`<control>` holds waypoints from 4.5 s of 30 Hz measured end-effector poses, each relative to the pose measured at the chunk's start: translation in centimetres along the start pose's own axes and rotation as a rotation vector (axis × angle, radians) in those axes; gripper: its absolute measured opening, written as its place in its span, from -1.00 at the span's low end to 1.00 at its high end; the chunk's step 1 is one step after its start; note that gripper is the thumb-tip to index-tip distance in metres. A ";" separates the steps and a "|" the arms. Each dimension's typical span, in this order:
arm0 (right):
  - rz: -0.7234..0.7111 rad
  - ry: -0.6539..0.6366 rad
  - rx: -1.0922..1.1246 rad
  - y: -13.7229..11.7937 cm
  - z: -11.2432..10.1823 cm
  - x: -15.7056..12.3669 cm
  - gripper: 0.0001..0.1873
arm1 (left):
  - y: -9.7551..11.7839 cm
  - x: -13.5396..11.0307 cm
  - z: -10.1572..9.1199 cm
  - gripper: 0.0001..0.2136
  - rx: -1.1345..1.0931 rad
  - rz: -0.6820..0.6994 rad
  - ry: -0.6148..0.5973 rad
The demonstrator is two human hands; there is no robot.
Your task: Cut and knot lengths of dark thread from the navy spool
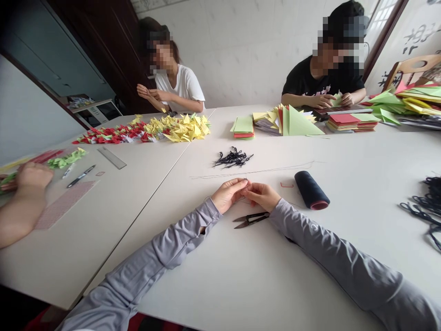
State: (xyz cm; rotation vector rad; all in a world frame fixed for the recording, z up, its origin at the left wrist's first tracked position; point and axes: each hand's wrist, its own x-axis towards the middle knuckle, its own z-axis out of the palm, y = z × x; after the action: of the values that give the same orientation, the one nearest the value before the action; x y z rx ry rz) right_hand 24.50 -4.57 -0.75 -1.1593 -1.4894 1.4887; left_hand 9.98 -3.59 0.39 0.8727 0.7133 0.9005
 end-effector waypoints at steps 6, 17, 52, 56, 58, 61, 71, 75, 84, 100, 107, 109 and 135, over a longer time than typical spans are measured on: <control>0.090 0.217 0.170 0.1 -0.2 -0.2 -0.63 | -0.4 0.3 -0.3 -0.78 0.015 0.032 0.085; -0.050 0.257 0.102 -0.9 -0.8 0.0 -0.54 | -0.4 -0.1 -0.3 -0.74 0.142 0.009 0.007; 0.028 0.268 0.261 0.2 -1.2 0.2 -0.52 | -0.7 0.0 -0.7 -0.68 0.220 -0.001 -0.046; 0.018 0.259 0.241 0.2 -1.1 0.1 -0.54 | -0.6 0.0 -0.7 -0.70 0.211 0.011 -0.055; 0.025 0.257 0.243 0.1 -1.1 0.1 -0.54 | -0.7 0.0 -0.7 -0.70 0.204 0.016 -0.056; 0.029 0.254 0.238 0.0 -1.2 0.1 -0.54 | -0.7 0.0 -0.7 -0.70 0.207 0.018 -0.051; 0.034 0.228 0.214 -0.1 -1.1 0.1 -0.51 | -0.5 -0.1 -0.5 -0.67 0.213 -0.004 -0.044; 0.045 0.231 0.234 -0.2 -1.1 0.1 -0.53 | -0.4 -0.1 -0.4 -0.67 0.188 -0.018 -0.033; 0.105 0.089 0.383 -1.3 -0.9 -0.3 -0.66 | 0.7 -0.2 -0.5 -0.76 0.143 0.176 -0.069; 0.062 0.031 0.313 -1.7 -0.5 -0.4 -0.56 | 4.7 -1.5 -2.4 -0.75 0.342 0.141 -0.174; 0.034 0.133 0.206 -1.5 -1.4 -0.1 -0.52 | 8.5 -5.3 -10.0 -0.73 0.949 0.072 -0.050; 0.025 0.165 0.118 -1.4 -1.7 -0.1 -0.53 | 9.6 -7.0 -12.1 -0.75 1.089 0.043 0.039; -0.597 0.377 -1.071 1.4 -2.5 -3.1 -0.68 | 6.2 -1.5 -1.9 -0.78 0.949 0.295 -0.056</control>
State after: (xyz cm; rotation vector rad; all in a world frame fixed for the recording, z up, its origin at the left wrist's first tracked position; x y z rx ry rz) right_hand 28.01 -6.69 -1.59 -1.2608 -2.1310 -0.0143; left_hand 5.52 -2.13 5.13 1.8725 0.9932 0.7716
